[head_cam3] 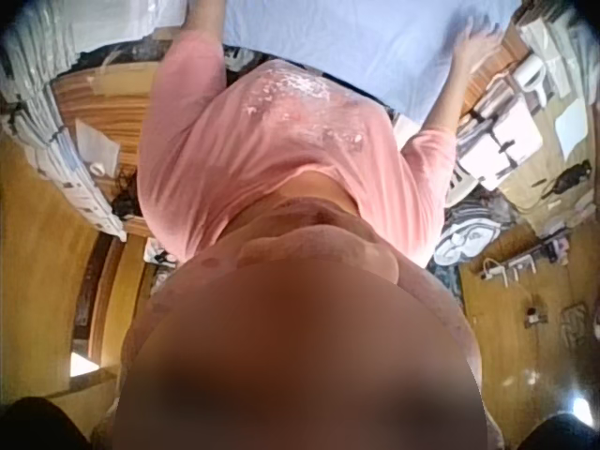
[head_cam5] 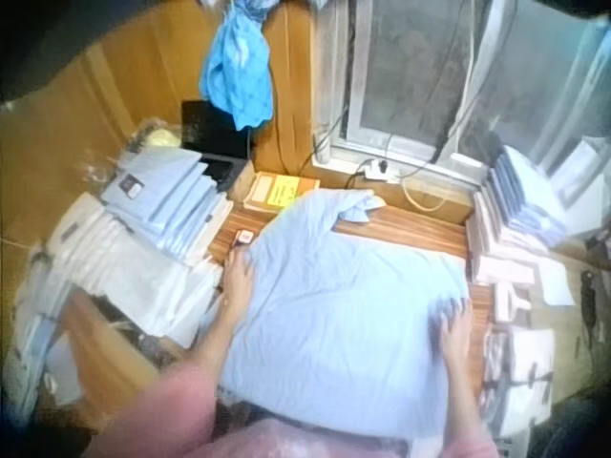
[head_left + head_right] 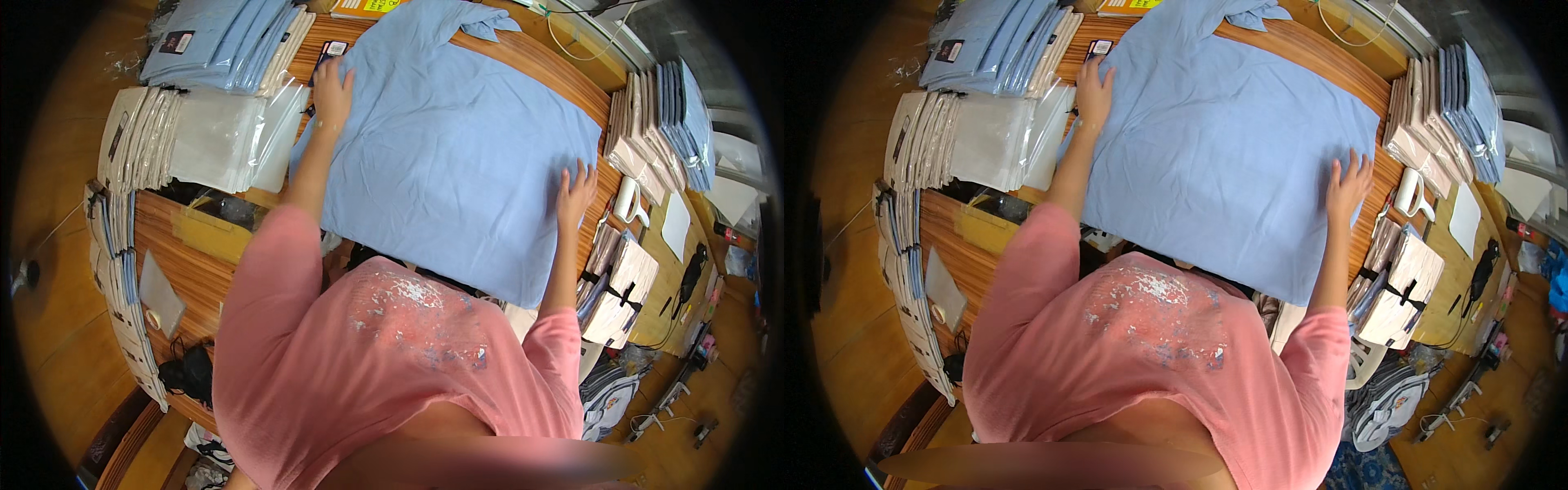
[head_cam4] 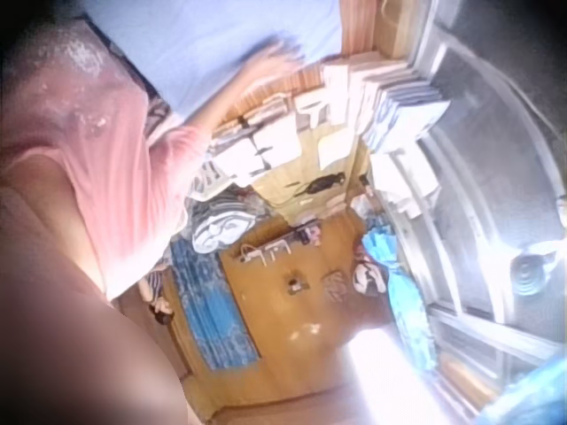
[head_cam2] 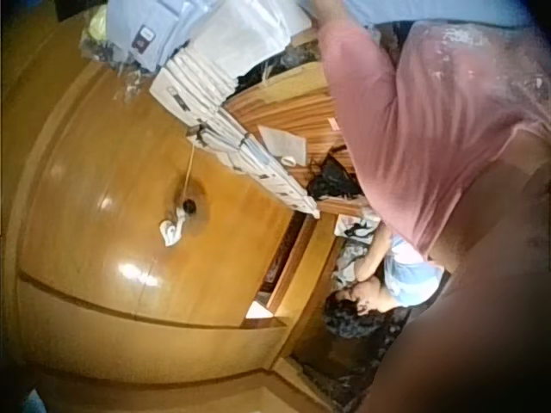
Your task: The person folds a light blue shirt on a wooden table, places a cardboard insert inside, and then puts the folded shirt into a clear plastic bag. They seal the bag and stack it with other packaged shirts. The person also handles a roll of yellow tape and other packaged items on the table.
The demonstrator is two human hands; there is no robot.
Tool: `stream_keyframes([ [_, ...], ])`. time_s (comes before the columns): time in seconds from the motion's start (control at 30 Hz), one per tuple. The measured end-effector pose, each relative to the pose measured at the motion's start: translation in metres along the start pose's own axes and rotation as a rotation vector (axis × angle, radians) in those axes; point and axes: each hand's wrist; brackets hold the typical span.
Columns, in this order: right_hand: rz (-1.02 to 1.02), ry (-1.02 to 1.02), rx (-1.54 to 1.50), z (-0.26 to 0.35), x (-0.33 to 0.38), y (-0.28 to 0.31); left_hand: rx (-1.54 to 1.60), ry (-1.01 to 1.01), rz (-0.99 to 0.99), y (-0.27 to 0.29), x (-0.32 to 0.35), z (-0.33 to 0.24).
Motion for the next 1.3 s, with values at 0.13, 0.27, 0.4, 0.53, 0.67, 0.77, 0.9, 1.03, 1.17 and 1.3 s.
stream_keyframes([
  [0.13, -0.012, -0.014, 0.128, -0.004, -0.057, -0.038, -0.266, 0.033, 0.065, -0.026, -0.034, 0.054],
  [0.27, 0.037, 0.001, 0.172, -0.029, -0.076, -0.056, -0.333, 0.125, 0.211, -0.022, -0.05, 0.066],
  [0.4, 0.04, 0.025, 0.157, -0.026, -0.082, -0.059, -0.284, 0.12, 0.276, -0.029, -0.057, 0.084],
  [0.53, -0.021, 0.098, 0.087, -0.029, -0.095, -0.054, 0.222, 0.222, 0.357, -0.029, -0.071, 0.087],
  [0.67, 0.037, 0.153, 0.068, -0.033, -0.117, -0.057, 0.577, 0.383, 0.687, -0.04, -0.096, 0.091],
  [0.77, 0.112, 0.122, 0.079, -0.054, -0.134, -0.063, 0.069, 0.238, 0.644, -0.047, -0.107, 0.091],
  [0.9, -0.015, 0.154, 0.166, -0.014, -0.105, -0.041, -0.191, -0.186, 0.114, -0.016, -0.055, 0.005],
  [1.03, 0.064, 0.037, 0.114, 0.014, 0.014, -0.003, -0.069, -0.147, 0.25, 0.019, 0.06, -0.02],
  [1.17, 0.199, -0.013, 0.21, -0.035, 0.052, 0.004, -0.296, -0.137, 0.505, 0.041, 0.094, -0.037],
  [1.3, 0.075, -0.038, 0.148, -0.039, 0.067, 0.013, -0.008, -0.113, 0.339, 0.049, 0.095, -0.024],
])
Point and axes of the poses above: each hand's wrist, its own x-axis away from the middle knuckle, its own y-axis out of the back of the hand, z = x × y, and after that the axes turned 10 degrees about -y, right-handed
